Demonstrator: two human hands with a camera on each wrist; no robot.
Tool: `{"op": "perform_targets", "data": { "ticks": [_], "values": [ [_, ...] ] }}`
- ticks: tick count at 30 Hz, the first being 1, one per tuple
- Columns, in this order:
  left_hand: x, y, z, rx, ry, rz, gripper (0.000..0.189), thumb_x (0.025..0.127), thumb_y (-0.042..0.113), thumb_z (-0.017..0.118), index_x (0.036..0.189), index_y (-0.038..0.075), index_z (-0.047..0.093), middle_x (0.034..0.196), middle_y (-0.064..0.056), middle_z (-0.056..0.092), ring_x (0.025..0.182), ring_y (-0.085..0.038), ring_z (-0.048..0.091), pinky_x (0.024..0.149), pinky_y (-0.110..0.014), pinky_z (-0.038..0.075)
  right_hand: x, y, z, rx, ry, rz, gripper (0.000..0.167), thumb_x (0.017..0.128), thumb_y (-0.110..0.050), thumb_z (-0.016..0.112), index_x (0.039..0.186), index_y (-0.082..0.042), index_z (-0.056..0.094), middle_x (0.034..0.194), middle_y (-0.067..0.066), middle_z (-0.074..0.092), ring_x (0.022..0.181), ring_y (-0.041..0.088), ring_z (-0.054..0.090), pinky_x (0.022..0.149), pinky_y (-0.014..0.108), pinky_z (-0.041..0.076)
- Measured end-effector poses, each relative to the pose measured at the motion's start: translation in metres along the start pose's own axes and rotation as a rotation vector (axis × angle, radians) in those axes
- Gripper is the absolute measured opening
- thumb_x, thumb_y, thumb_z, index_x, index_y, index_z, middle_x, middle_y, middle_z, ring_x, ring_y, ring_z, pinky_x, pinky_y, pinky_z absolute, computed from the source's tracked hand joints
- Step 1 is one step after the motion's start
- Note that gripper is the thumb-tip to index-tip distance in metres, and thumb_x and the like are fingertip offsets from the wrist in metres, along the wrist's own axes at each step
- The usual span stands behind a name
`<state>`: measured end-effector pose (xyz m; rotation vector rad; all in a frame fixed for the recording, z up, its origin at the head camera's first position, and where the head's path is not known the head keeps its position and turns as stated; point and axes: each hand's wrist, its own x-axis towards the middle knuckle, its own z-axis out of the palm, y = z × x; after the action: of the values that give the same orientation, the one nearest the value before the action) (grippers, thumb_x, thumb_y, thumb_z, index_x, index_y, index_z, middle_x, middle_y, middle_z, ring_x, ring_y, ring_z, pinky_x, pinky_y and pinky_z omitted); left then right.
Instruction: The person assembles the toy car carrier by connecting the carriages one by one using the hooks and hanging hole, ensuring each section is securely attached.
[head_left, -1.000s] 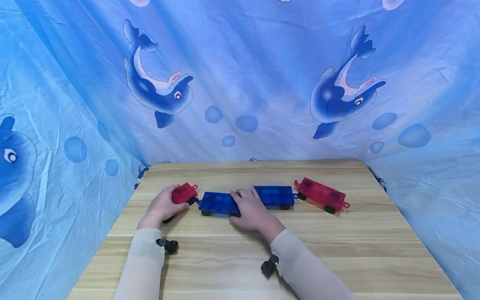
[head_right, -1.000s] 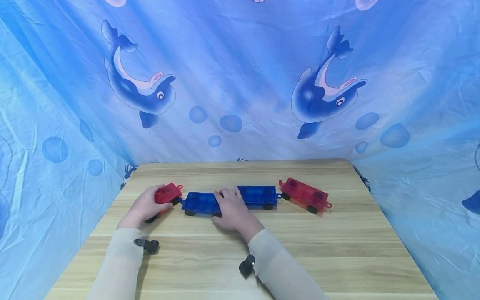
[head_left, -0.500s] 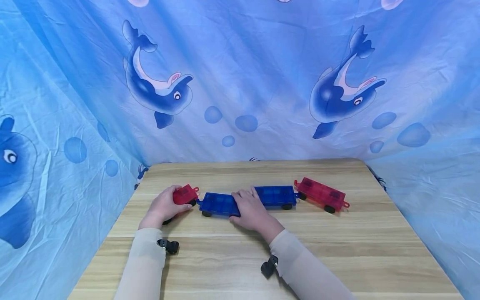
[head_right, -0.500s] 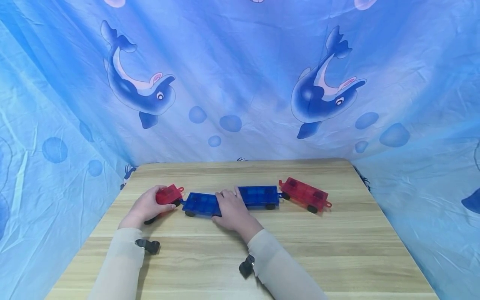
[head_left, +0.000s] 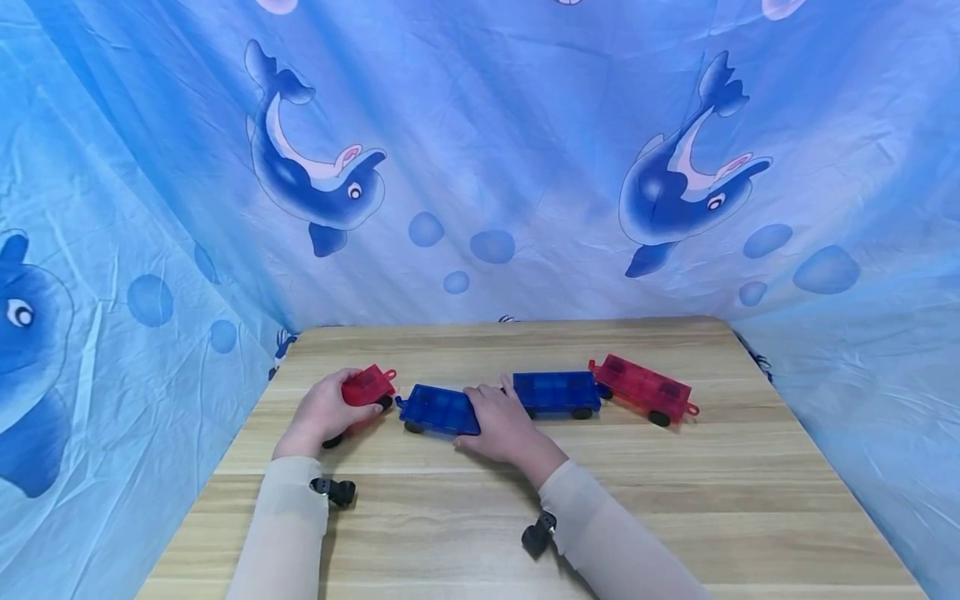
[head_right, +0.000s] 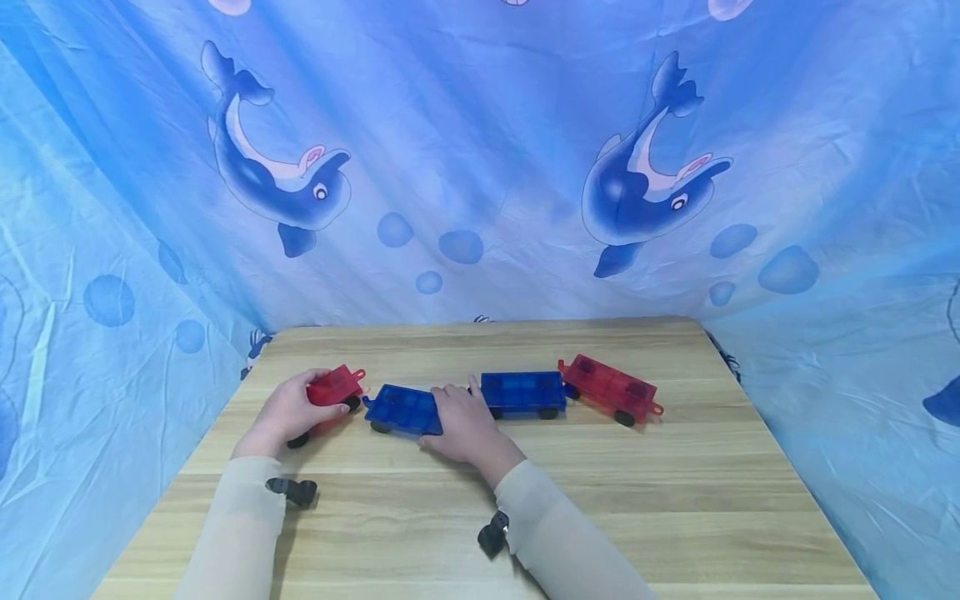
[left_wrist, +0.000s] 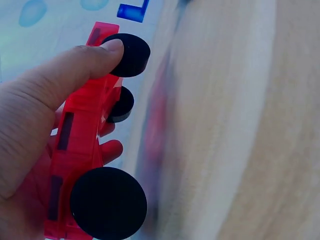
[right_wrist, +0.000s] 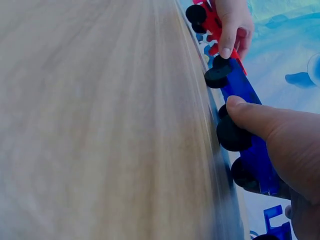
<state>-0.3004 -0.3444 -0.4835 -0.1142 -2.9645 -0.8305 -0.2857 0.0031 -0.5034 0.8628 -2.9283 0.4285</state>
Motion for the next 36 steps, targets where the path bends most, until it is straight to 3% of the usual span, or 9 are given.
{"op": "perform_targets", "data": {
  "ticks": [10, 19, 36],
  "values": [
    [0.001, 0.009, -0.005, -0.026, 0.016, 0.036, 0.087, 0.082, 0.052, 0.088, 0.149, 0.007, 0.053, 0.135, -0.019, 0.064, 0.116, -0.039, 0.064, 0.096, -0.058, 0.055, 0.004, 0.005, -0.001, 0.025, 0.113, 0.022, 0.090, 0.082, -0.063, 0.082, 0.150, -0.010, 0.056, 0.142, 0.006, 0.063, 0.136, 0.026, 0.055, 0.127, 0.050, 0.017],
    [0.000, 0.020, -0.009, -0.077, 0.014, 0.067, 0.084, 0.080, 0.048, 0.090, 0.148, 0.013, 0.055, 0.135, -0.016, 0.064, 0.114, -0.037, 0.064, 0.094, -0.055, 0.057, 0.003, 0.011, -0.008, 0.099, 0.180, 0.055, 0.091, 0.081, -0.060, 0.085, 0.153, -0.013, 0.052, 0.145, 0.006, 0.061, 0.136, 0.028, 0.055, 0.121, 0.052, 0.032],
    [-0.003, 0.035, -0.011, -0.096, -0.039, 0.093, 0.085, 0.081, 0.044, 0.091, 0.150, 0.011, 0.054, 0.139, -0.017, 0.062, 0.119, -0.039, 0.063, 0.095, -0.055, 0.057, 0.003, 0.019, -0.015, 0.217, 0.229, 0.078, 0.089, 0.079, -0.053, 0.090, 0.151, -0.015, 0.054, 0.141, 0.005, 0.063, 0.130, 0.028, 0.058, 0.115, 0.054, 0.039]
  ]
}}
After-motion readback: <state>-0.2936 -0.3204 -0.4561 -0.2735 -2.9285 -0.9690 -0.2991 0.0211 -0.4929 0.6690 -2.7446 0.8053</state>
